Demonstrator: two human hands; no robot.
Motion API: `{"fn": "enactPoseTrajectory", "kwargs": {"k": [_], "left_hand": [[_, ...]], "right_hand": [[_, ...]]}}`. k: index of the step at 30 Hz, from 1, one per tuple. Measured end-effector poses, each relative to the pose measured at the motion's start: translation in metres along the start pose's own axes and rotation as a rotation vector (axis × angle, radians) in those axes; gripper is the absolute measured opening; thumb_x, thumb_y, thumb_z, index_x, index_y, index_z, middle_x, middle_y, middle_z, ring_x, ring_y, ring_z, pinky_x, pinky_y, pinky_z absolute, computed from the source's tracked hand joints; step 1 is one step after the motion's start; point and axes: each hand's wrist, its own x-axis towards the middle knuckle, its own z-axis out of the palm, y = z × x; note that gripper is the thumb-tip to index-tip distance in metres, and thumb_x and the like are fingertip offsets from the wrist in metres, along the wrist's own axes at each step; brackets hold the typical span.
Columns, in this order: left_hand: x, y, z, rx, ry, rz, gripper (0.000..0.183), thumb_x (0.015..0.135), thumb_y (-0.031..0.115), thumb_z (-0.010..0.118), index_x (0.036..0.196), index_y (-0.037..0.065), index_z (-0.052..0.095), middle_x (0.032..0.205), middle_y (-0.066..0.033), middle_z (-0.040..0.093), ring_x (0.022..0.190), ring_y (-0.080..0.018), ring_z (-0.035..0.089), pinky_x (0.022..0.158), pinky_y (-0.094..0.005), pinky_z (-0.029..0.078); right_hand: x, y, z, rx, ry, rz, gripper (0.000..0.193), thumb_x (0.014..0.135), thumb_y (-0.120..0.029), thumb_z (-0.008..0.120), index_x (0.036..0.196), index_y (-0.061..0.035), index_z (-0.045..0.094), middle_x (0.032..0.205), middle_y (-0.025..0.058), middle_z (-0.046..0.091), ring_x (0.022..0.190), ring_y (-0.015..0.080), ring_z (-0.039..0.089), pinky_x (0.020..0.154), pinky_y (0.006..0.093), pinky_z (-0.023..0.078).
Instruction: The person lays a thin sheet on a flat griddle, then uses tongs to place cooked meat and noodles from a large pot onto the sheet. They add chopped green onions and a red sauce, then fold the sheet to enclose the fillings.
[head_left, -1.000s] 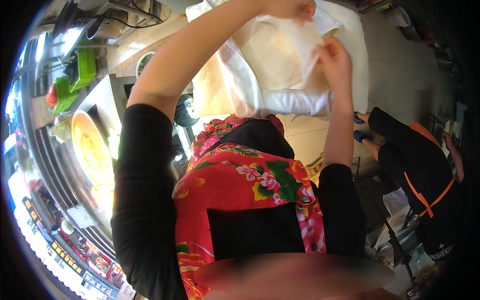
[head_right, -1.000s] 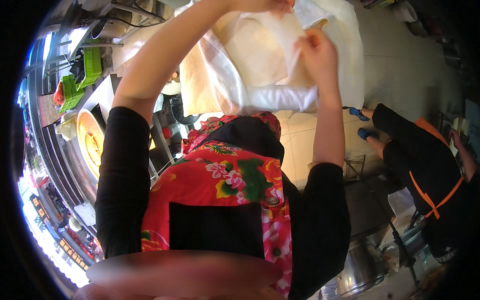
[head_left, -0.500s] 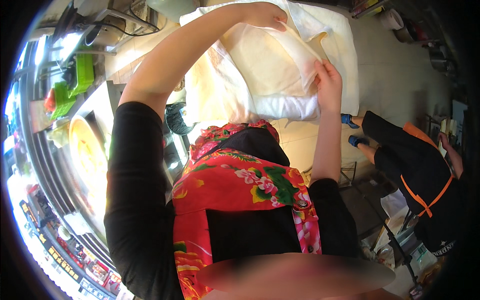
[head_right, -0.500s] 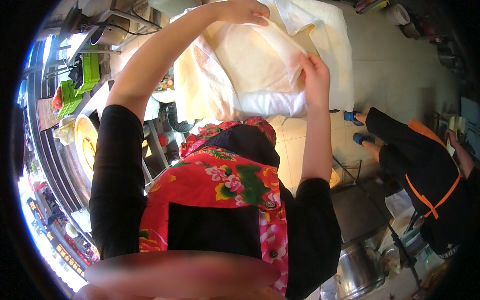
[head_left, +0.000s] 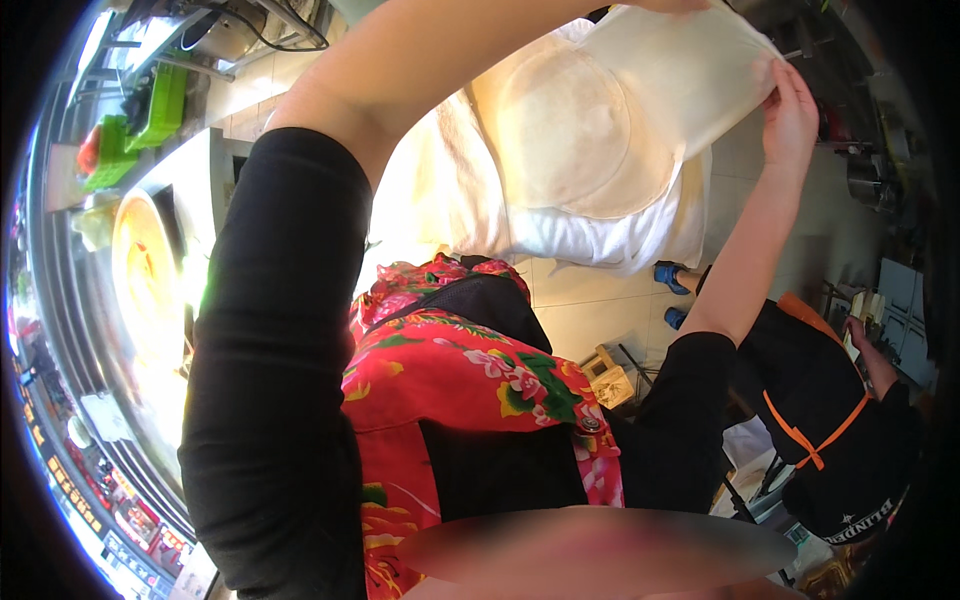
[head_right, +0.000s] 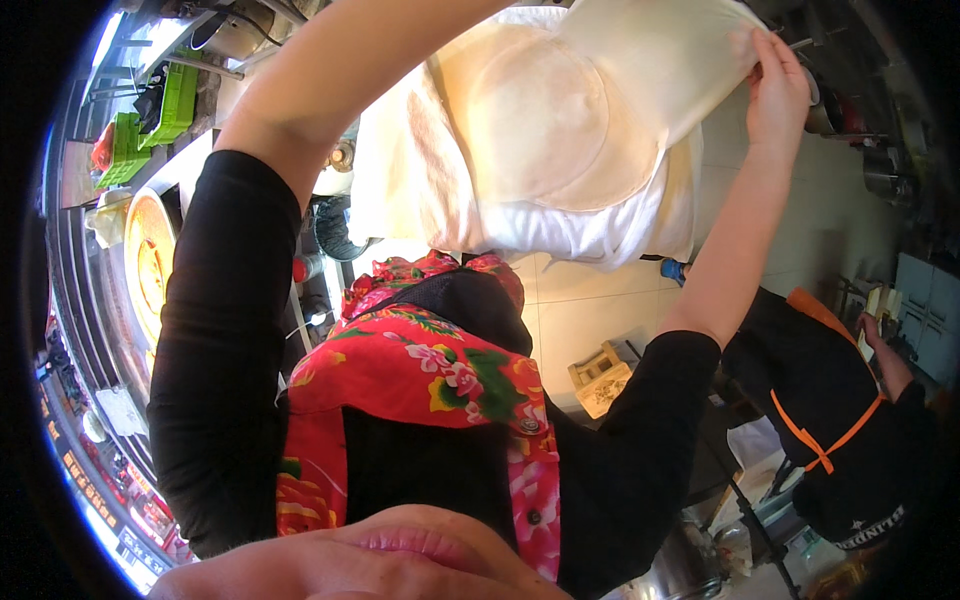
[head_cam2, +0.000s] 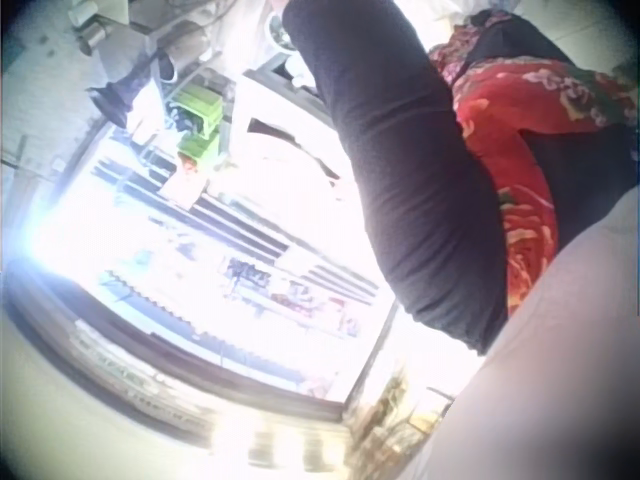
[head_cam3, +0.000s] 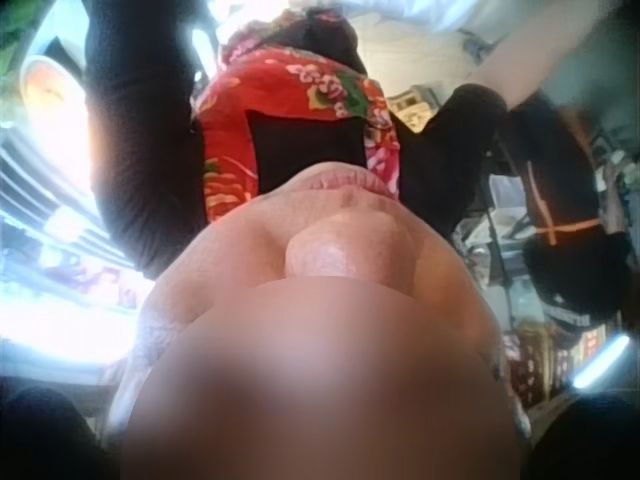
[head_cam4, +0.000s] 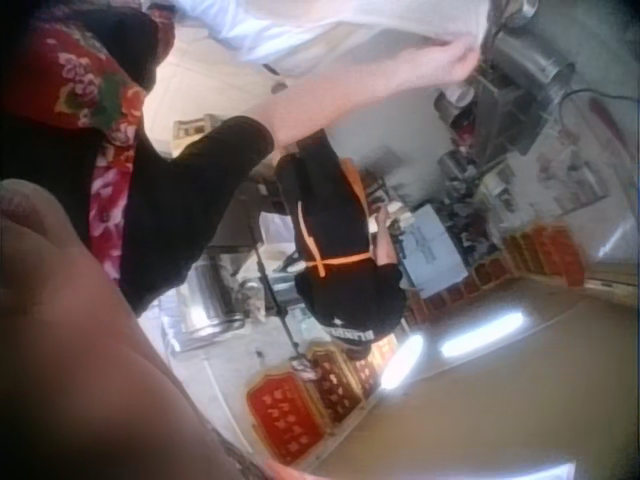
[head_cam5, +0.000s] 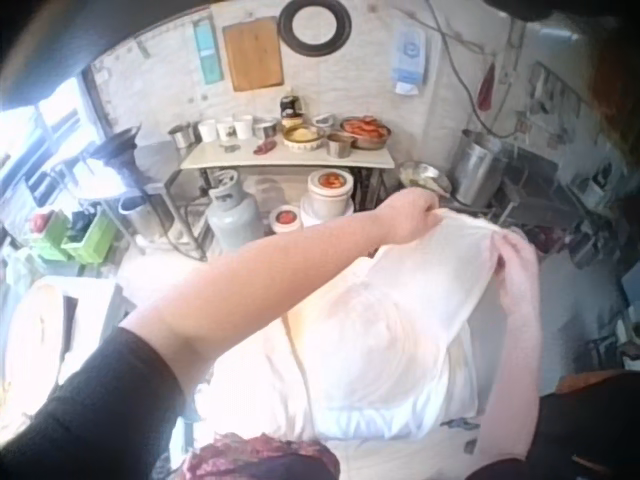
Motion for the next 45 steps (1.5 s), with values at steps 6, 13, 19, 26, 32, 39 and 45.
{"fn": "enactPoseTrajectory", "kwargs": {"k": [6,13,19,26,32,39,45], "left_hand": [[-0.036,0.068,-0.07,-0.086,0.196,0.152,0.023,0.087,0.022,0.063,0.092,-0.001,0.067,0.088,-0.0234,0.067,0.09,-0.0409,0.065,0.082,-0.0481,0.05],[-0.168,0.134,-0.162,-0.155,0.349,-0.086,0.024,0.089,0.029,0.066,0.096,0.006,0.068,0.087,-0.0162,0.068,0.085,-0.0345,0.065,0.075,-0.0442,0.051],[-0.348,0.2,-0.203,0.005,0.349,-0.33,0.03,0.089,0.029,0.071,0.106,0.004,0.066,0.099,-0.0147,0.065,0.094,-0.0322,0.063,0.081,-0.0412,0.05],[-0.554,0.369,-0.212,0.065,0.487,-1.053,0.029,0.091,0.029,0.071,0.105,0.004,0.065,0.096,-0.011,0.065,0.092,-0.0227,0.064,0.08,-0.0332,0.05],[-0.708,0.505,-0.208,-0.329,1.44,-1.032,0.016,0.09,0.018,0.071,0.097,0.005,0.065,0.093,-0.0005,0.066,0.086,-0.0092,0.06,0.078,-0.0263,0.049],[-0.861,0.551,-0.345,0.398,1.487,-0.981,0.028,0.099,0.031,0.062,0.111,0.006,0.069,0.089,0.0023,0.065,0.082,-0.0053,0.057,0.077,-0.0229,0.046],[-0.956,0.503,-0.387,0.852,1.233,-1.133,0.032,0.1,0.033,0.056,0.111,0.006,0.069,0.094,-0.0104,0.069,0.09,-0.0226,0.066,0.081,-0.0356,0.051]], "right_hand": [[-0.034,-0.062,0.029,-0.222,-0.021,-0.291,0.03,0.1,-0.015,0.064,0.122,0.0048,0.064,0.114,0.0081,0.069,0.103,0.0146,0.064,0.092,0.0268,0.05],[-0.066,-0.105,0.073,-0.433,-0.286,-0.603,0.024,0.1,-0.012,0.061,0.119,0.0023,0.066,0.105,0.0017,0.067,0.096,0.0095,0.06,0.087,0.0247,0.048],[-0.127,-0.099,0.154,-0.277,-1.119,-0.188,0.006,0.092,0.001,0.063,0.097,-0.0025,0.065,0.087,-0.0033,0.06,0.074,0.003,0.052,0.064,0.0186,0.04],[-0.277,-0.139,0.283,-0.09,-1.871,0.051,0.009,0.092,-0.005,0.066,0.094,0.0035,0.067,0.086,0.0005,0.067,0.074,0.0048,0.057,0.066,0.0187,0.043],[-0.484,-0.221,0.374,-0.281,-1.95,-0.362,0.02,0.097,-0.015,0.061,0.086,0.0013,0.065,0.072,-0.0023,0.054,0.064,0.0065,0.049,0.056,0.0248,0.036],[-0.659,-0.219,0.554,0.03,-1.618,-0.883,0.026,0.099,-0.025,0.059,0.1,-0.0009,0.069,0.074,0.0077,0.062,0.065,0.0123,0.057,0.064,0.028,0.046],[-0.738,-0.143,0.634,0.034,-1.557,-1.264,0.026,0.099,-0.025,0.058,0.102,-0.0013,0.068,0.093,0.0164,0.068,0.087,0.0261,0.065,0.082,0.0379,0.05]]}}
